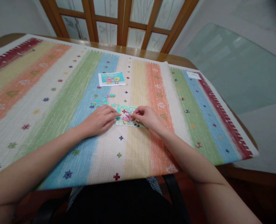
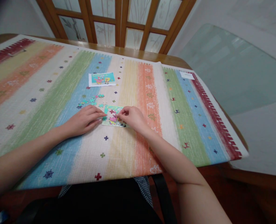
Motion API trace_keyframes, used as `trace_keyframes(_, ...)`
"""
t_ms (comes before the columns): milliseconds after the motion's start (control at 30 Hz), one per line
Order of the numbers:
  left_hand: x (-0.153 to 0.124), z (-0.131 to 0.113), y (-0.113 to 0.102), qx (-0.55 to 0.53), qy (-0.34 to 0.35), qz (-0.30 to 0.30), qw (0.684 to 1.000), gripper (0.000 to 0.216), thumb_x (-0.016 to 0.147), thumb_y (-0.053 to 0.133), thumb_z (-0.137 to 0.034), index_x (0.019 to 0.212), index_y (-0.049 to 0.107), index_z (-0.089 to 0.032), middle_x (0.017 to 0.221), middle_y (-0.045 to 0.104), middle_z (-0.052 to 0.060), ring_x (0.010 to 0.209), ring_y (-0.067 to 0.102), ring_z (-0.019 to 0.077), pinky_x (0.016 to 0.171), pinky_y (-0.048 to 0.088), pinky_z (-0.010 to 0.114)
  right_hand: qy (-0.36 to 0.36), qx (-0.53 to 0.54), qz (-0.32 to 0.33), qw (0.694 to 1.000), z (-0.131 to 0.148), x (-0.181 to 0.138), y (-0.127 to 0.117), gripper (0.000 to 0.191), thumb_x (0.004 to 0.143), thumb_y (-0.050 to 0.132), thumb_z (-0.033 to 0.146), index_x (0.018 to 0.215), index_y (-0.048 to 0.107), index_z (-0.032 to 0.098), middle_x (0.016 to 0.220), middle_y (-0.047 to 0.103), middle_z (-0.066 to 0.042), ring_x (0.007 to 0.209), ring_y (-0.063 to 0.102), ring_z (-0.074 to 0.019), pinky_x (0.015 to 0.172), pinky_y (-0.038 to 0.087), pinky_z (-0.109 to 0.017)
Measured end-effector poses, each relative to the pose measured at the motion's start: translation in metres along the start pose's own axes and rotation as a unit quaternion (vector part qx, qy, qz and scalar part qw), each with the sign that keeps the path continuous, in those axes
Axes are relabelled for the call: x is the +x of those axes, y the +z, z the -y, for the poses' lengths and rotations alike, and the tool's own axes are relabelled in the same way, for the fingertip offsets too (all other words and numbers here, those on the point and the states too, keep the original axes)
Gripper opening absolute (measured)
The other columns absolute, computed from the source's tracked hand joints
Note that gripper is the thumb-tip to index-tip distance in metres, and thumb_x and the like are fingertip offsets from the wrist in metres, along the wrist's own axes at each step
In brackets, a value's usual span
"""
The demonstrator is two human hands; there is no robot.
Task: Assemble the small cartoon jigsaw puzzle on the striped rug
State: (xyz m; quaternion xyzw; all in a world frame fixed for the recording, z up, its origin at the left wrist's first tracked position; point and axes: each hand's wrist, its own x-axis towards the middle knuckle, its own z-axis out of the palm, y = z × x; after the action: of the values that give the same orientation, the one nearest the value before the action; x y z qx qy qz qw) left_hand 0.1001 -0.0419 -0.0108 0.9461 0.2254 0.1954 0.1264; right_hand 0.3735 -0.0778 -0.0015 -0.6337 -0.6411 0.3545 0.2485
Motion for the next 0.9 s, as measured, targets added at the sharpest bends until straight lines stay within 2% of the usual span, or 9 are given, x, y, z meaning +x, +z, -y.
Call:
trace_keyframes(200, 0.006, -0.017, 0.012, 0.027, 0.032, 0.032, 0.999, 0.039, 0.107, 0.045, -0.028, 0.143, 0.058, -0.022, 0.134, 0.064, 0.011, 0.124, 0.055, 0.0267, 0.108, 0.044, 0.046, -0.021, -0.073, -0.023, 0.997, 0.003, -0.001, 0.003, 0.023, 0.087, 0.072, 0.04, 0.075, 0.074, 0.021, 0.073, 0.073, -0.003, 0.066, 0.062, -0.0163, 0.062, 0.038, -0.031)
trace_keyframes(367, 0.006, -0.02, 0.022, 0.06, 0.044, 0.042, 0.996, 0.043, 0.108, 0.043, -0.028, 0.148, 0.052, -0.017, 0.147, 0.057, 0.011, 0.137, 0.051, 0.0243, 0.118, 0.039, 0.044, -0.043, -0.127, -0.044, 0.99, 0.006, 0.0, 0.004, 0.021, 0.088, 0.074, 0.037, 0.075, 0.075, 0.02, 0.07, 0.07, -0.003, 0.066, 0.057, -0.0155, 0.064, 0.036, -0.03)
trace_keyframes(600, 0.006, -0.018, 0.027, 0.114, 0.079, 0.031, 0.99, 0.042, 0.11, 0.037, -0.027, 0.141, 0.059, -0.01, 0.142, 0.063, 0.014, 0.133, 0.056, 0.0247, 0.116, 0.043, 0.043, -0.048, -0.128, -0.043, 0.99, 0.004, 0.001, 0.005, 0.023, 0.089, 0.075, 0.039, 0.075, 0.076, 0.02, 0.071, 0.071, -0.004, 0.069, 0.057, -0.0166, 0.066, 0.036, -0.031)
trace_keyframes(733, 0.007, -0.02, 0.026, 0.137, 0.092, 0.016, 0.986, 0.042, 0.11, 0.036, -0.026, 0.138, 0.062, -0.009, 0.139, 0.065, 0.013, 0.13, 0.059, 0.0245, 0.113, 0.046, 0.041, -0.063, -0.121, -0.045, 0.99, -0.001, 0.003, 0.005, 0.023, 0.089, 0.074, 0.04, 0.076, 0.077, 0.021, 0.073, 0.072, -0.004, 0.07, 0.058, -0.0168, 0.066, 0.036, -0.031)
trace_keyframes(900, 0.007, -0.02, 0.025, 0.143, 0.083, 0.023, 0.986, 0.041, 0.11, 0.036, -0.028, 0.138, 0.062, -0.012, 0.139, 0.066, 0.011, 0.129, 0.059, 0.0229, 0.113, 0.046, 0.04, -0.061, -0.08, -0.018, 0.995, -0.005, 0.003, 0.001, 0.025, 0.089, 0.072, 0.041, 0.078, 0.077, 0.02, 0.07, 0.071, -0.004, 0.064, 0.059, -0.015, 0.062, 0.038, -0.03)
